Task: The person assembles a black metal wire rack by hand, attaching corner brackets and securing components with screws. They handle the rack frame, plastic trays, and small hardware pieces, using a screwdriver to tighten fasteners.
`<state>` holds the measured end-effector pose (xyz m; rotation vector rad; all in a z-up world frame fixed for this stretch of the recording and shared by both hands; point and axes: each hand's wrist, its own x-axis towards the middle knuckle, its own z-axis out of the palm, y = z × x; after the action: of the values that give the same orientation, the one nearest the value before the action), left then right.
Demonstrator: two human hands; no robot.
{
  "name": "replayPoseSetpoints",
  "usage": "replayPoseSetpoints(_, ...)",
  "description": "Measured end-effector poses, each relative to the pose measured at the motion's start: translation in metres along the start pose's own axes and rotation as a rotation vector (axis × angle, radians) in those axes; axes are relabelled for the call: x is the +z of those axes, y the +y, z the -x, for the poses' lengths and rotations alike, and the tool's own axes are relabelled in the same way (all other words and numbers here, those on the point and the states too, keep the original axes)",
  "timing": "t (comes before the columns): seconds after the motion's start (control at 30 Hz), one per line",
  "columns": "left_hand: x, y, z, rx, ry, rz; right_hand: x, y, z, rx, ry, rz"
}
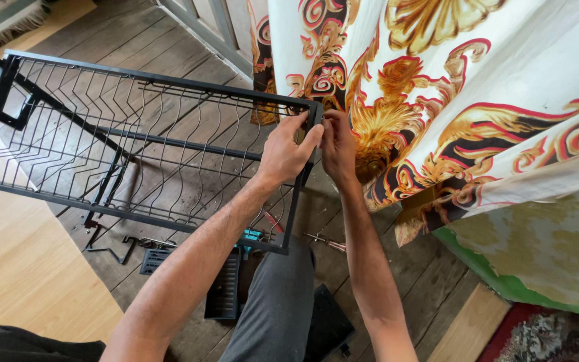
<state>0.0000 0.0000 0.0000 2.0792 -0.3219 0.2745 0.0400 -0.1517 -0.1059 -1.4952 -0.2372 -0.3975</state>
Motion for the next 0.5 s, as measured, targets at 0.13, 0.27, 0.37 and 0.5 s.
replayPoseSetpoints(0.13, 0.002, -0.001, 0.000, 0.007, 0.031, -0.006, -0.001, -0.004, -0.009, -0.244, 0.027, 0.398)
replayPoseSetpoints(0.27, 0.002, 0.000, -0.001, 0.030, 0.057, -0.004, 0.001, -0.002, -0.023, 0.050, -0.002, 0.172)
replayPoseSetpoints(0.37, 0.001, 0.002, -0.001, 0.002, 0.038, 0.027, -0.003, -0.008, -0.023, 0.224, -0.029, 0.099)
replayPoseSetpoints(0.5, -0.003, 0.006, -0.002, -0.007, 0.014, 0.039, -0.008, -0.030, -0.008, -0.083, -0.042, 0.201)
